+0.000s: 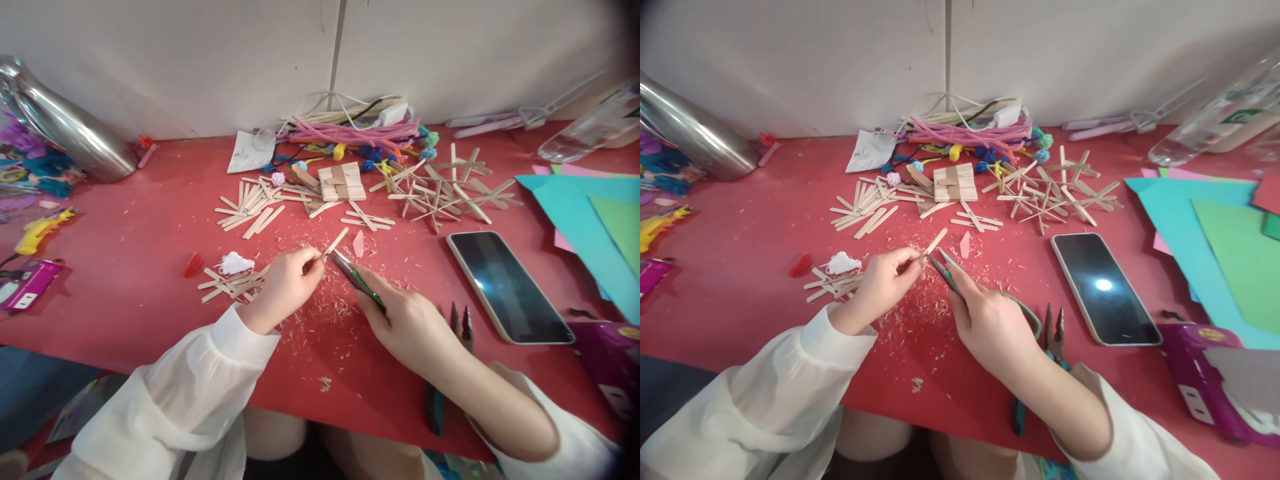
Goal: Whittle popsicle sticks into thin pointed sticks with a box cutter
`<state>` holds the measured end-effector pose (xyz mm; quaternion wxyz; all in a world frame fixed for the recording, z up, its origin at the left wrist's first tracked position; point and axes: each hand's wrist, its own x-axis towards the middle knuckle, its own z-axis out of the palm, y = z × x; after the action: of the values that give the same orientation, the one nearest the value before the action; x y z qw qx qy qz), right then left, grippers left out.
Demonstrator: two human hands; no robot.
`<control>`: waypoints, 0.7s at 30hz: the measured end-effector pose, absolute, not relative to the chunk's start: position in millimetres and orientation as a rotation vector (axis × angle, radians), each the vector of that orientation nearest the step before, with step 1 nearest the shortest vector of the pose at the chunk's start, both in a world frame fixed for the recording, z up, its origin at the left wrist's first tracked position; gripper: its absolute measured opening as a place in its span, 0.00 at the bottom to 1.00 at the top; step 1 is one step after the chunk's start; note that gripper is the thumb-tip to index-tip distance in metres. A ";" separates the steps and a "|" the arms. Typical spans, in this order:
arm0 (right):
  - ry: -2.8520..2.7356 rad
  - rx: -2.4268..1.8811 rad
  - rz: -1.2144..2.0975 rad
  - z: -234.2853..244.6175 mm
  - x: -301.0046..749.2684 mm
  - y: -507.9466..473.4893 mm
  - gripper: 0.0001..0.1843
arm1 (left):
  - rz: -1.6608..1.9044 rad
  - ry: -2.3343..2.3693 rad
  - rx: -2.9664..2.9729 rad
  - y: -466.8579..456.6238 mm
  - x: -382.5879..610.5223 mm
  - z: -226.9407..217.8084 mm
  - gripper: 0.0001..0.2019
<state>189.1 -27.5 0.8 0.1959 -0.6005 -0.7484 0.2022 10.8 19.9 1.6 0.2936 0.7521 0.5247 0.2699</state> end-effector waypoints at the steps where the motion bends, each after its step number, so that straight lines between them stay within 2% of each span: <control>1: -2.169 -1.704 0.353 -0.3 188.2 -29.2 0.22 | 0.708 1.406 2.015 19.8 11.1 2.3 0.10; 3: -2.290 -1.704 -0.016 -1.8 186.2 -32.4 0.24 | 0.694 1.422 2.050 19.7 11.5 3.4 0.10; 7: -2.400 -1.693 -0.324 -0.9 182.2 -36.9 0.25 | 0.662 1.453 2.107 19.5 12.2 4.1 0.10; 21: -2.553 -1.713 -0.553 3.8 181.5 -38.9 0.29 | 0.675 1.434 2.018 19.6 11.3 0.4 0.11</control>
<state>181.5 -38.9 3.8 0.0090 -0.5484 -0.8172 -0.1769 11.3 19.6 0.4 0.2840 0.7541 0.5358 0.2522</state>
